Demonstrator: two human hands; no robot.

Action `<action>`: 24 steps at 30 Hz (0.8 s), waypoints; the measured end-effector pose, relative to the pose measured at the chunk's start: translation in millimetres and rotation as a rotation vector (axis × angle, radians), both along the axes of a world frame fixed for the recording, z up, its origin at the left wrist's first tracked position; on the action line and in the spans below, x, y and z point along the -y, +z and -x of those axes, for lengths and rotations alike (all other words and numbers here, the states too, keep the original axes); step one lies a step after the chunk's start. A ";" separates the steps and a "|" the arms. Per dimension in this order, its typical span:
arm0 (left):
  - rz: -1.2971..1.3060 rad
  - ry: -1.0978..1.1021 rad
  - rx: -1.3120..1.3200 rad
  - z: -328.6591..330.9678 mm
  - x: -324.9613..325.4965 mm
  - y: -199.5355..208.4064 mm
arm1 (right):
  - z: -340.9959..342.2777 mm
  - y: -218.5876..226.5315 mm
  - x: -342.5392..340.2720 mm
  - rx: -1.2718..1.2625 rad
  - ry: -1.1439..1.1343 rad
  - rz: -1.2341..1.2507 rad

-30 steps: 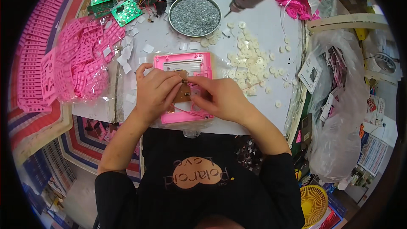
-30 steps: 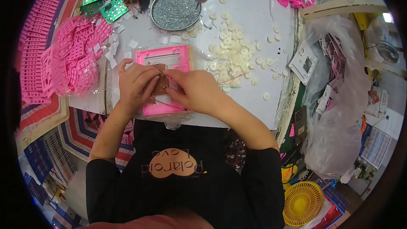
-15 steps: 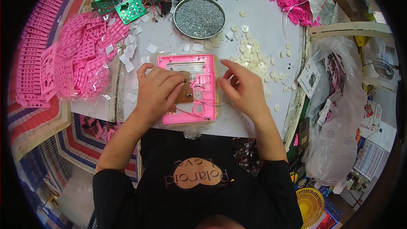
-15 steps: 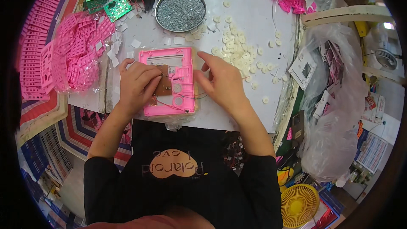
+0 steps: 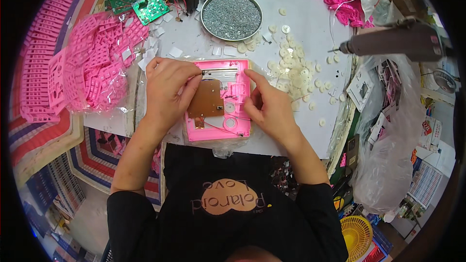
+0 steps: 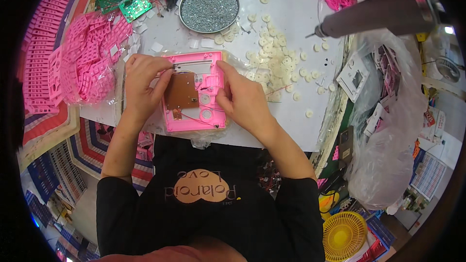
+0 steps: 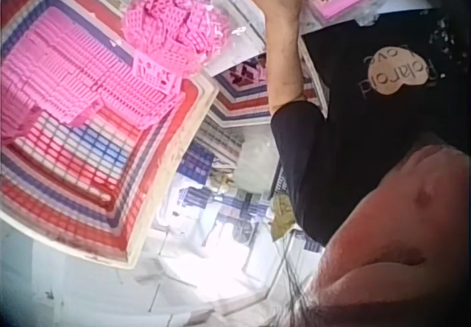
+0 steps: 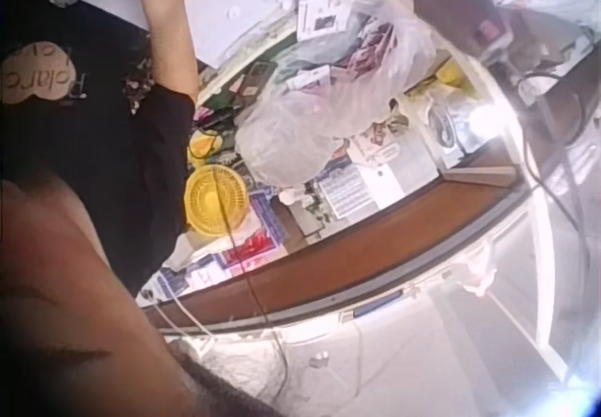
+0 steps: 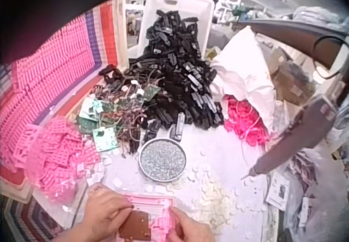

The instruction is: Assembling a pink toy piggy bank by installing electronic components and plastic parts.

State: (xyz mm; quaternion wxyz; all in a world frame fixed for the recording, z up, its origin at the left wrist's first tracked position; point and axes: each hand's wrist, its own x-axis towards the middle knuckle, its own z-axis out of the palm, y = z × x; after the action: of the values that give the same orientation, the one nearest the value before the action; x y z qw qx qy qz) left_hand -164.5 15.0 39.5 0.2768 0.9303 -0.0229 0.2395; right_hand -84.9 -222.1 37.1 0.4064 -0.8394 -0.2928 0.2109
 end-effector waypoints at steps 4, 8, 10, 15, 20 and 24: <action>0.029 -0.051 0.010 2.8 7.2 -4.1 | 3.1 -0.3 2.2 -0.003 -0.026 -0.029; 0.034 -0.093 0.005 0.8 11.8 -7.3 | 8.5 2.9 7.3 -0.066 -0.005 -0.029; 0.031 -0.098 0.010 1.0 11.8 -8.9 | 9.9 2.6 14.1 -0.138 -0.010 -0.100; 0.003 -0.106 0.021 0.5 11.5 -11.4 | -5.2 0.1 34.4 0.044 -0.053 -0.106; -0.007 -0.111 0.034 0.5 12.1 -12.3 | -37.6 3.2 34.8 0.170 -0.103 -0.047; -0.010 -0.106 0.029 0.8 10.8 -12.5 | -54.5 9.4 22.4 0.217 -0.091 -0.027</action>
State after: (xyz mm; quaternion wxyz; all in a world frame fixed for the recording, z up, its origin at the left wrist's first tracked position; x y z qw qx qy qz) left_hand -165.3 4.2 27.0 0.2842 0.9257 -0.0775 0.2375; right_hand -30.4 -244.5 46.5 0.3927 -0.8643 -0.2992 0.0963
